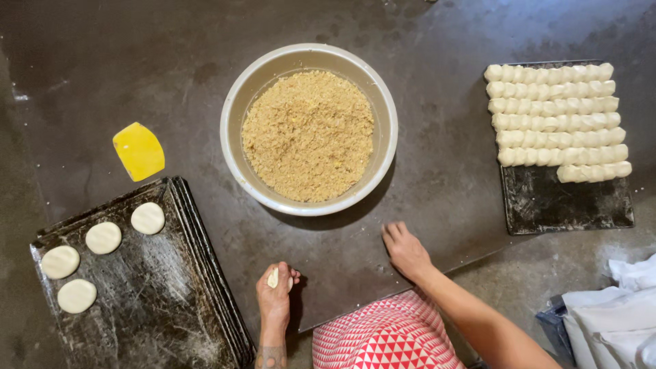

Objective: The person takes pieces of dough from a tray, fills each piece with a handful of crumb mixture from a bowl, seals the dough around the filling, and places the finished rolls onto a separate tray or rack.

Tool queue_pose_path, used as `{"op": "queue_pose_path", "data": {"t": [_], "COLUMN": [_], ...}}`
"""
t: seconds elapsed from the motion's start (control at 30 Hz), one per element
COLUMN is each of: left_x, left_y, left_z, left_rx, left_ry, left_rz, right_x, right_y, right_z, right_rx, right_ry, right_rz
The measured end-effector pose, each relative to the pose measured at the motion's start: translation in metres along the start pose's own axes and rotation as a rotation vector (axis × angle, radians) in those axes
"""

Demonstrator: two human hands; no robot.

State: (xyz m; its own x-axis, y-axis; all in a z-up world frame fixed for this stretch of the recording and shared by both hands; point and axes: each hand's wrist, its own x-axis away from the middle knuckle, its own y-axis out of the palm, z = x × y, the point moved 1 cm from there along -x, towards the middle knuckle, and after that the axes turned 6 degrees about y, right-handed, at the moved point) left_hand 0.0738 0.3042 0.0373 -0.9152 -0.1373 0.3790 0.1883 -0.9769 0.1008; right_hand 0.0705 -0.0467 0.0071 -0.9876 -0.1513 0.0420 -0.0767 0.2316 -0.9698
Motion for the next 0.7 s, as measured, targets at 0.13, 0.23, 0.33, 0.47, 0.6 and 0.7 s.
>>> {"op": "queue_pose_path", "data": {"t": [0.13, 0.23, 0.33, 0.47, 0.6, 0.7], "left_x": [0.007, 0.007, 0.014, 0.011, 0.005, -0.001], "left_y": [-0.004, 0.004, 0.020, 0.061, 0.108, 0.162], "left_z": [-0.006, -0.009, -0.014, -0.029, -0.050, -0.064], "left_rx": [-0.128, -0.234, -0.257, -0.255, -0.274, -0.225], "left_ry": [0.039, 0.036, 0.000, 0.006, 0.035, 0.049], "left_rz": [-0.010, -0.018, -0.017, -0.011, -0.025, -0.019], "right_x": [-0.011, -0.059, -0.112, -0.117, -0.055, -0.006], "right_y": [-0.032, -0.080, -0.116, -0.134, -0.125, -0.118], "right_z": [-0.002, -0.019, -0.043, -0.068, -0.059, -0.037], "right_rx": [-0.157, -0.428, -0.440, -0.269, -0.239, -0.414], "right_ry": [-0.044, -0.106, -0.024, -0.125, -0.214, -0.089], "right_rz": [-0.108, 0.331, 0.458, 0.394, 0.306, 0.170]}}
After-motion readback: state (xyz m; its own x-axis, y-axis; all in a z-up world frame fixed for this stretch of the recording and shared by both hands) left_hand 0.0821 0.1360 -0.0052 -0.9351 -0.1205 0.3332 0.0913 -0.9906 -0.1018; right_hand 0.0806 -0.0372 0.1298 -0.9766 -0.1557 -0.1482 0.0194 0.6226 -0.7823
